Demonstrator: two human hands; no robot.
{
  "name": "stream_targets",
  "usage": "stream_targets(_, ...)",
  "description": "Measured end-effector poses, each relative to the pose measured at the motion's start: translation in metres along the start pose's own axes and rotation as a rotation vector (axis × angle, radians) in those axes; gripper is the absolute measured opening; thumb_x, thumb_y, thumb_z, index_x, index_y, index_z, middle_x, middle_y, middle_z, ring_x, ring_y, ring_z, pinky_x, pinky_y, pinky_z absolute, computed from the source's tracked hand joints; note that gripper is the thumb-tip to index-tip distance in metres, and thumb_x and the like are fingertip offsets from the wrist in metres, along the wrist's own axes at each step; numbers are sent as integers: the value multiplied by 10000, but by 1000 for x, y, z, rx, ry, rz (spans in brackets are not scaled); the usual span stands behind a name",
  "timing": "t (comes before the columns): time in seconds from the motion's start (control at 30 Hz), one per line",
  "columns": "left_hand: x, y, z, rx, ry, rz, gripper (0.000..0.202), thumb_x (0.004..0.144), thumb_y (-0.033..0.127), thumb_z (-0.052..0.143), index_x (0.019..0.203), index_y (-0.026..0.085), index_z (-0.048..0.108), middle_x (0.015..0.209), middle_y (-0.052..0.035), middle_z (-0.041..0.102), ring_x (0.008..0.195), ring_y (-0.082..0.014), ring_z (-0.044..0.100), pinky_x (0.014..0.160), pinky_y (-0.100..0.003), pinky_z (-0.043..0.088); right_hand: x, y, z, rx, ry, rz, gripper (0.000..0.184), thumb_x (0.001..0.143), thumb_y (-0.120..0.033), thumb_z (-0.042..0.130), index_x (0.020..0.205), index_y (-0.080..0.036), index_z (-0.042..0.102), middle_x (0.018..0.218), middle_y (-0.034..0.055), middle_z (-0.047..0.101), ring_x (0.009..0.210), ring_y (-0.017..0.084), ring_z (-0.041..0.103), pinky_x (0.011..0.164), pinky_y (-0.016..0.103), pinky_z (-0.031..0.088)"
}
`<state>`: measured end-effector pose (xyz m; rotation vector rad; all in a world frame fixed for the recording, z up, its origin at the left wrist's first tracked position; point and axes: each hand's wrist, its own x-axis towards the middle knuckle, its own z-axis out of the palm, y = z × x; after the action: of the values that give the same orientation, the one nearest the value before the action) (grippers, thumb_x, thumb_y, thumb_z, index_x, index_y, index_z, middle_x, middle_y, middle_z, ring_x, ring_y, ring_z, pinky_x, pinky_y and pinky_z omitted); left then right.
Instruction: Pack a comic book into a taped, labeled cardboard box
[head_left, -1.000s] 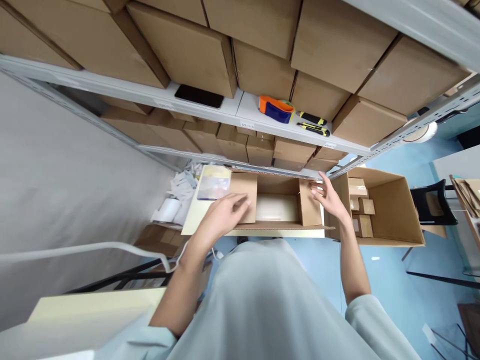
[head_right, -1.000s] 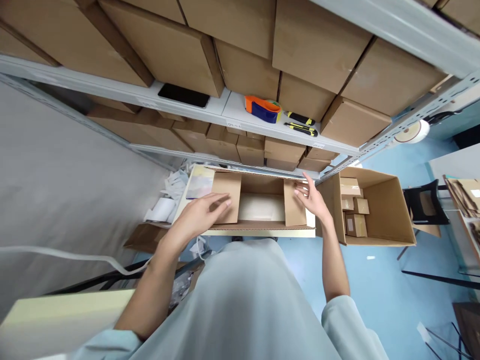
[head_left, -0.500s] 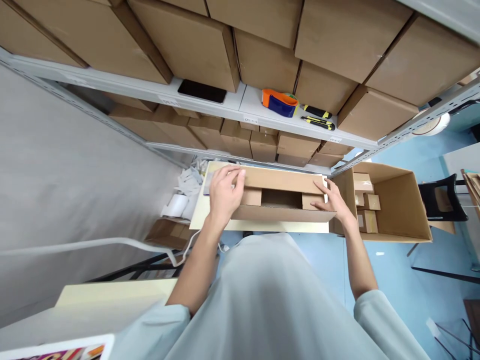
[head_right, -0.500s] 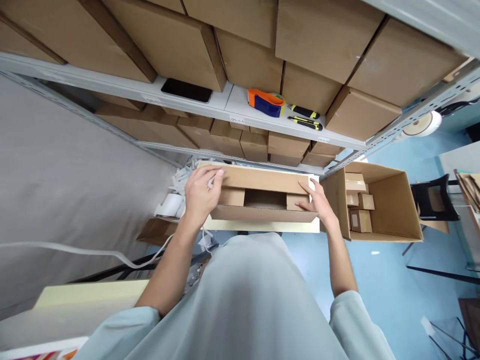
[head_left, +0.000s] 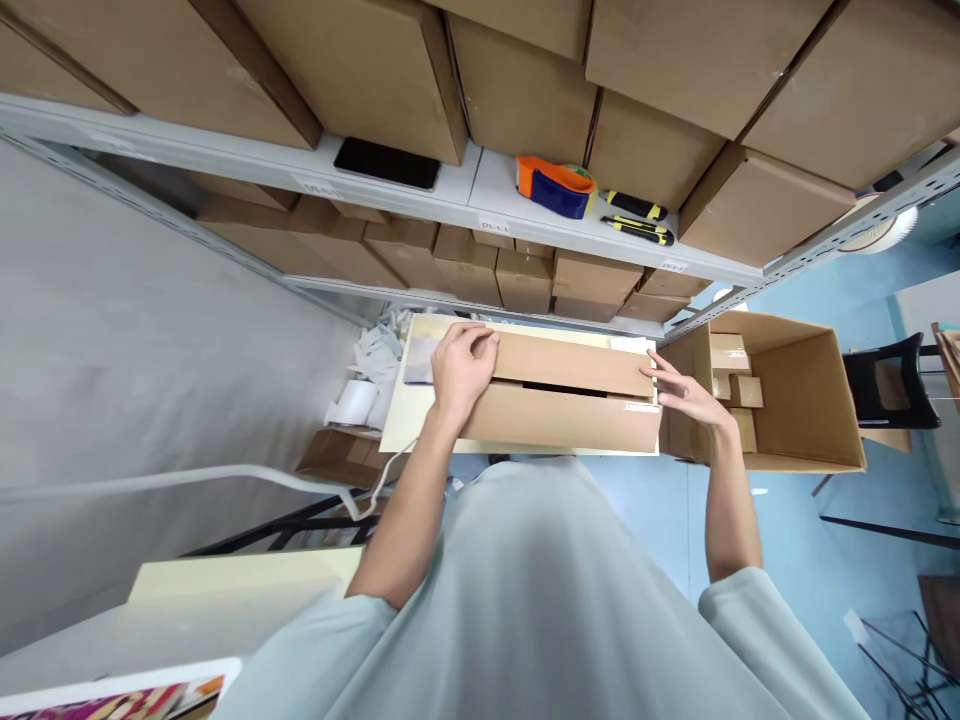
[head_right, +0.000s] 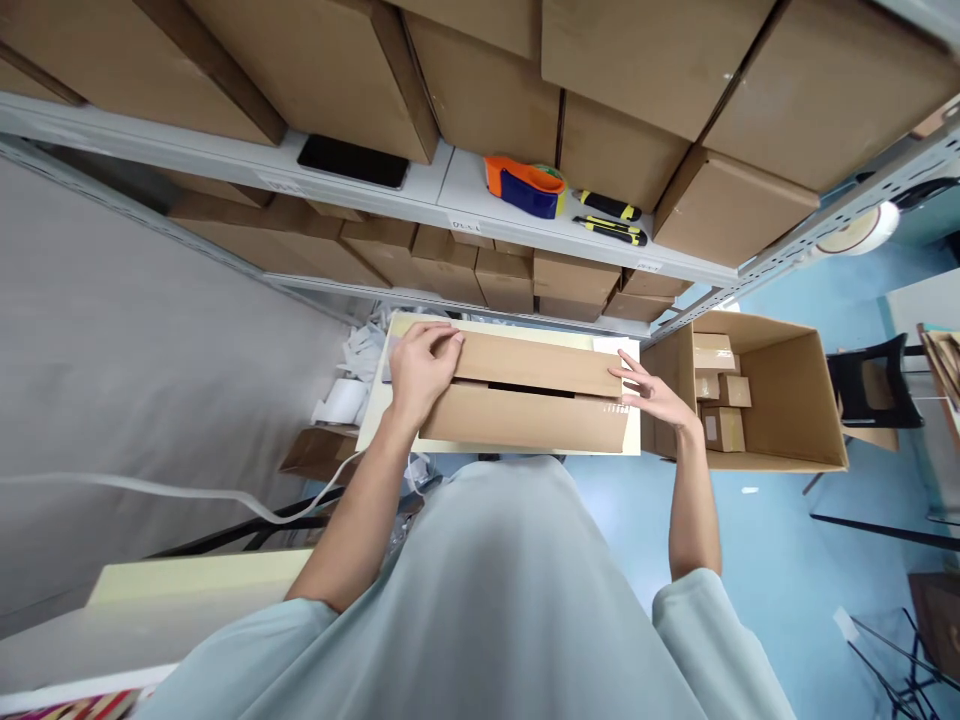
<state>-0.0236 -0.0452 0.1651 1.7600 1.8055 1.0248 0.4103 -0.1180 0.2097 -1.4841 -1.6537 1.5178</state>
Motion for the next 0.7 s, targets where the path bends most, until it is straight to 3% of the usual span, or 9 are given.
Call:
stream_targets(0.1, -2, -12, 3, -34, -28, 15, 281, 1011, 401, 622, 1132, 227, 808, 1329, -105, 749, 1260, -293, 713, 1201, -462, 519, 2, 6, 17, -30, 162, -35, 631, 802, -656, 933, 1348, -377, 782, 1853, 8, 272, 1695, 365, 320, 1332, 583, 393)
stream_targets(0.17, -4, -22, 2, -72, -123, 59, 378, 1021, 469, 625, 1266, 222, 771, 1464, -128, 687, 1384, -304, 656, 1261, -480, 472, 3, 13, 31, -45, 267, -67, 601, 816, -660, 916, 1307, -339, 785, 1842, 55, 303, 1658, 366, 399, 1311, 586, 415)
stream_targets(0.3, -11, -35, -7, -92, -385, 145, 736, 1031, 687, 576, 1598, 219, 555, 1790, -175, 351, 1669, -350, 352, 1357, -547, 332, 5, 24, 53, -64, 384, -108, 548, 874, -684, 845, 1249, -294, 756, 1836, 114, 309, 1614, 365, 468, 1263, 578, 454)
stream_targets(0.4, -14, -34, -12, -9, -498, 149, 856, 1043, 756, 501, 1716, 237, 409, 1860, -160, 186, 1729, -360, 196, 1383, -559, 262, 9, 29, 65, -95, 475, -125, 526, 907, -701, 796, 1206, -276, 711, 1838, 145, 292, 1644, 372, 418, 1239, 571, 460)
stream_targets(0.6, -15, -25, -9, 44, -475, 146, 855, 1058, 766, 445, 1730, 242, 380, 1853, -180, 195, 1717, -358, 241, 1376, -566, 264, 17, 29, 73, -155, 512, -102, 527, 945, -734, 719, 1208, -284, 648, 1857, 147, 234, 1678, 361, 349, 1258, 551, 424)
stream_targets(0.7, -16, -26, -7, 51, -465, 118, 1004, 935, 847, 617, 1712, 247, 406, 1837, -195, 216, 1701, -395, 267, 1365, -587, 284, 16, 31, 70, -185, 480, -91, 531, 969, -726, 693, 1279, -300, 624, 1867, 124, 209, 1697, 357, 306, 1259, 560, 429)
